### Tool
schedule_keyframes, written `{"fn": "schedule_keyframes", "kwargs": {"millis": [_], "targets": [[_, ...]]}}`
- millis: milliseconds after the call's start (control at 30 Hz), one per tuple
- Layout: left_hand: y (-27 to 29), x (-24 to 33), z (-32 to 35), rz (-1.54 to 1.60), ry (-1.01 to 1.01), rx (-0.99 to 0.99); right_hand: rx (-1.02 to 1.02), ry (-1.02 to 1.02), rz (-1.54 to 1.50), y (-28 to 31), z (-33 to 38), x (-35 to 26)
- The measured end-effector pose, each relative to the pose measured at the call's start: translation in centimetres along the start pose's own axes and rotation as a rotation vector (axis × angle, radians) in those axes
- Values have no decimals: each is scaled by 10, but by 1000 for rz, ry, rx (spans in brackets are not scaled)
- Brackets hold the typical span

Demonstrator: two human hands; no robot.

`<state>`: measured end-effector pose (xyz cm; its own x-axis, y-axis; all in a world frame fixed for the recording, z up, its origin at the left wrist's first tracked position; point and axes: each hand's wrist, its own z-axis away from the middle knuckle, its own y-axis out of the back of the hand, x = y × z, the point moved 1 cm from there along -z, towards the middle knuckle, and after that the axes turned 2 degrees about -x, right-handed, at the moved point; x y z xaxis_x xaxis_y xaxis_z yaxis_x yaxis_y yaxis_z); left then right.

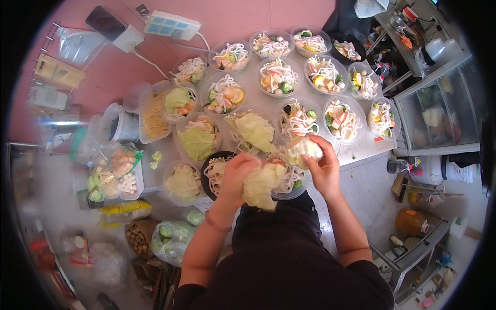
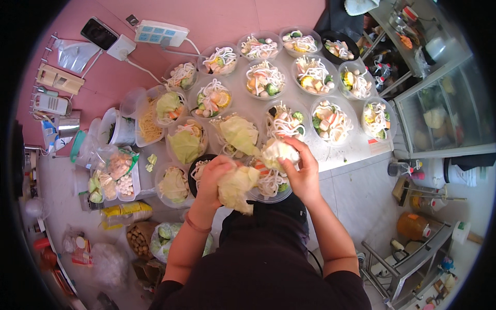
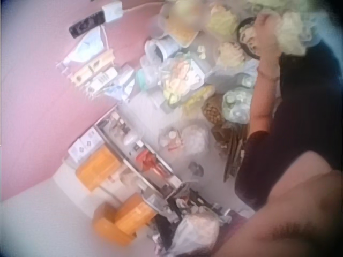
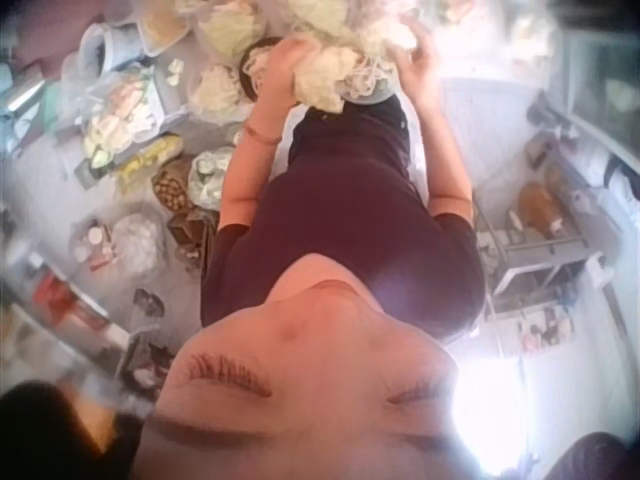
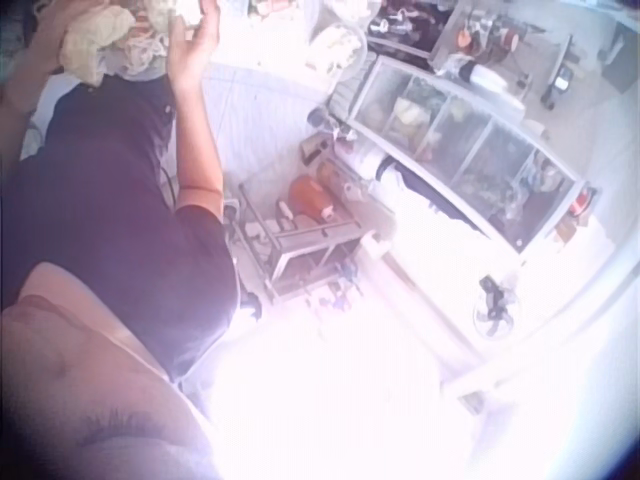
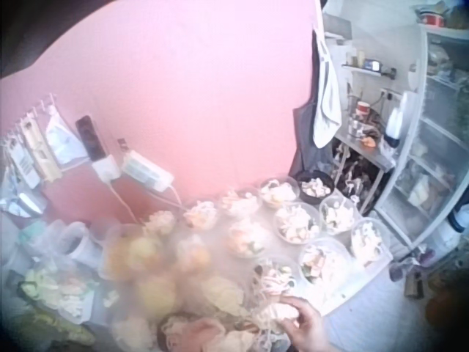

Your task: The person assembles multiple small food bowls by hand, adding noodles and tearing cabbage leaves into each bowl. The bowls are arranged on a countertop and filled sequentially with visible ingredients.

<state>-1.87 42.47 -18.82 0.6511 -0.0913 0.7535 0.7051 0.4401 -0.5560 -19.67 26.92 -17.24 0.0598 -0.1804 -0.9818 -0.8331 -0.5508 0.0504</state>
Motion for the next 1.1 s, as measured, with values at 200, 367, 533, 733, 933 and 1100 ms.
{"fn": "schedule_keyframes", "kwargs": {"millis": [200,367,533,733,933,1100], "targets": [[-74,15,2,-757,-501,105,-57,358,280,-12,6,-13],[-75,-2,11,-1083,-806,250,61,545,424,-17,14,-18],[-78,-4,19,-1154,-958,291,44,573,374,-18,19,-24],[-65,-6,25,-1401,-947,166,1,208,302,-11,28,-24],[-71,3,24,-1249,-949,292,-128,152,295,-17,26,-33],[-63,-5,31,-1486,-861,180,-128,111,271,-18,24,-30]]}}
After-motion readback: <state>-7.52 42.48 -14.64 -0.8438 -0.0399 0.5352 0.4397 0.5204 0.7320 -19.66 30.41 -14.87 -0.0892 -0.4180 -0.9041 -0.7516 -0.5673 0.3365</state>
